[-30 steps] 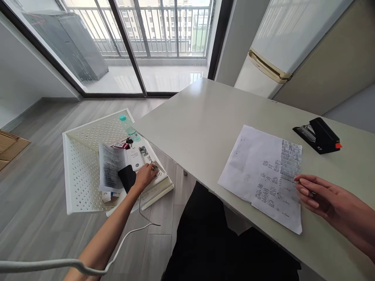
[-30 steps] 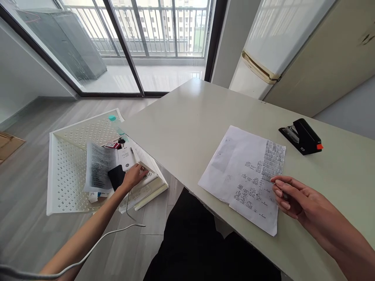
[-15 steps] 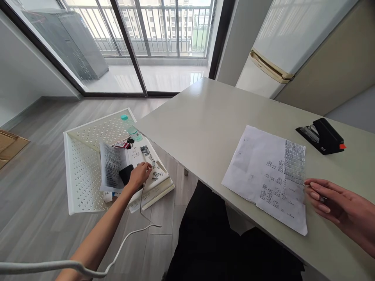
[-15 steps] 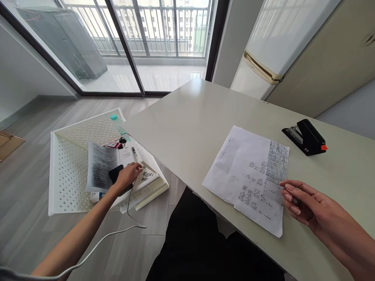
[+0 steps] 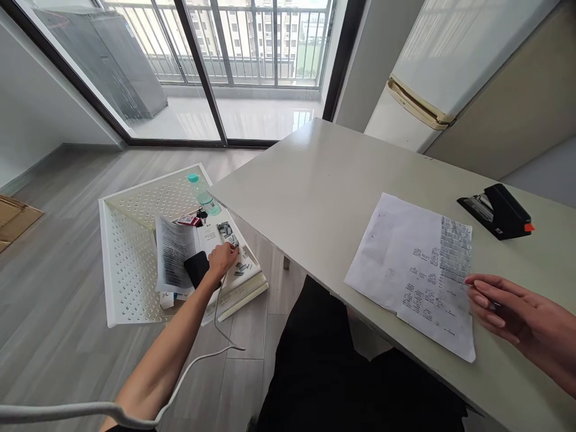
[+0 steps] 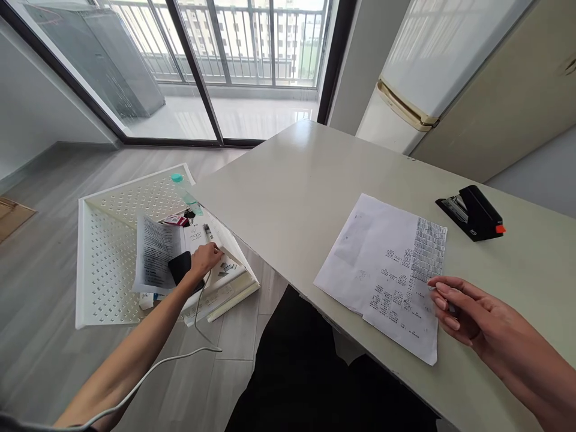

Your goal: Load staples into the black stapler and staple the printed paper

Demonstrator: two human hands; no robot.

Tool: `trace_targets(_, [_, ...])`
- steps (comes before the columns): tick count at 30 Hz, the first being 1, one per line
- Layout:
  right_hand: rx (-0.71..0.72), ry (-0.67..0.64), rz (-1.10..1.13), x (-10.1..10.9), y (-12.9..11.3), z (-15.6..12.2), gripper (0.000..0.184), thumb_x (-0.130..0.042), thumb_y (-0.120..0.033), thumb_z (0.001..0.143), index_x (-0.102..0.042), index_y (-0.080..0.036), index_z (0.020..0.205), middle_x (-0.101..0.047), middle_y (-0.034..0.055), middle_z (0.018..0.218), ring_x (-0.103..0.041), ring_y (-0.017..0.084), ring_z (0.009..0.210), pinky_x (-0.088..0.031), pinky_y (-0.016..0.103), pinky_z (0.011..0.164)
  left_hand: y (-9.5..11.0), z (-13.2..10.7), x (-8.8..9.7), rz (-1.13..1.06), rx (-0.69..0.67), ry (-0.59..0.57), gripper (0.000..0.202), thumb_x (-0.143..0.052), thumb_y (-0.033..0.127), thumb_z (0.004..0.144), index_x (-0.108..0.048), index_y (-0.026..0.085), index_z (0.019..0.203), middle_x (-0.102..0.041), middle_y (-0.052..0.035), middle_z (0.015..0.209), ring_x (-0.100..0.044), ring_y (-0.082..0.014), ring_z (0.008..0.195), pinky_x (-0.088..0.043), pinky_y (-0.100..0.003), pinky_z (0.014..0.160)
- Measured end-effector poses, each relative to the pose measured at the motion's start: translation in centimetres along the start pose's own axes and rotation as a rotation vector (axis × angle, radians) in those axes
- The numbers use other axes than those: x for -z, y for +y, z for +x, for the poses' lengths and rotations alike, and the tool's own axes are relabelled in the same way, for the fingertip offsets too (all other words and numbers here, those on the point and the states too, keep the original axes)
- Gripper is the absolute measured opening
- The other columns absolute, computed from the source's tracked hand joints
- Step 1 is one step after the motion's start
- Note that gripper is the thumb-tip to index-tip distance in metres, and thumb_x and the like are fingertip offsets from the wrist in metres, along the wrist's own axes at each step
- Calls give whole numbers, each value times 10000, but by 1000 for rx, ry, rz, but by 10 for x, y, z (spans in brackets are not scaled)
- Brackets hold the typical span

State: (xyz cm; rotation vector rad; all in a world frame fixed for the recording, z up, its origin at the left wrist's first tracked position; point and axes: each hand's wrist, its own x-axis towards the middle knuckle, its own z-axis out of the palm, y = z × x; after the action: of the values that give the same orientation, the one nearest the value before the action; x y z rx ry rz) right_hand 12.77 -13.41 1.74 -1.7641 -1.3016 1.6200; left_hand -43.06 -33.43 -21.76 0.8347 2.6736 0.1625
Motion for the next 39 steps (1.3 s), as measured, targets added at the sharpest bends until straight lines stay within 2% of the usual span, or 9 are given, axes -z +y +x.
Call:
trace_targets(4, [-85,-24,11,-1,3,3,637,-965,-590,506,-725,-268,1001,-559,-28,744,-462,137,616,-608,225,558,-13,-9,3,-77,-2,-20,380,-678,376,1029,-632,177,1349,-648,-117,1350,-681,-264,1137,-597,-476,950])
trace_targets(11, [-62,-14,22,-7,-4,3,570,-961,-529,511,-711,-261,947,-562,-21,737,-460,138,589,-565,216,476,-39,-23,3,-265,-28,-99,382,-681,382,1026,-636,173,1342,-654,-110,1336,-686,-267,1124,-603,-470,939])
trace_targets(16, [-56,-64,17,-3,-5,7,586,-973,-537,525,-731,-261,981,-571,-22,751,-479,134,609,-609,226,546,-48,-26,8,-284,-27,-114,390,-683,376,1026,-627,170,1353,-652,-115,1337,-687,-262,1121,-605,-471,934])
trace_targets(20, [-48,-56,2,-2,-4,8,573,-967,-512,532,-739,-270,999,-579,-22,737,-505,139,618,-617,219,559,-50,-34,12,-195,-42,-99,383,-678,377,1029,-630,175,1350,-651,-116,1342,-685,-261,1126,-601,-473,943])
trace_targets(27, [-64,-35,10,0,-2,10,551,-938,-496,565,-724,-251,1010,-581,-13,742,-490,145,585,-596,238,513,-39,-47,7,-51,-121,-182,374,-681,379,1027,-638,173,1336,-656,-115,1331,-686,-259,1122,-600,-472,942])
trace_targets(31, [-64,-30,9,2,-3,10,565,-957,-513,538,-718,-252,979,-565,-19,736,-468,137,583,-580,228,495,-36,-48,8,-48,-103,-129,367,-672,381,1032,-639,181,1337,-653,-114,1340,-683,-258,1126,-598,-469,947])
trace_targets(39, [-72,-55,11,8,4,19,568,-968,-508,523,-731,-264,979,-585,-11,766,-486,145,607,-621,243,558,-49,-41,13,-92,-82,-64,374,-676,378,1030,-636,176,1342,-653,-113,1338,-685,-261,1124,-601,-468,942])
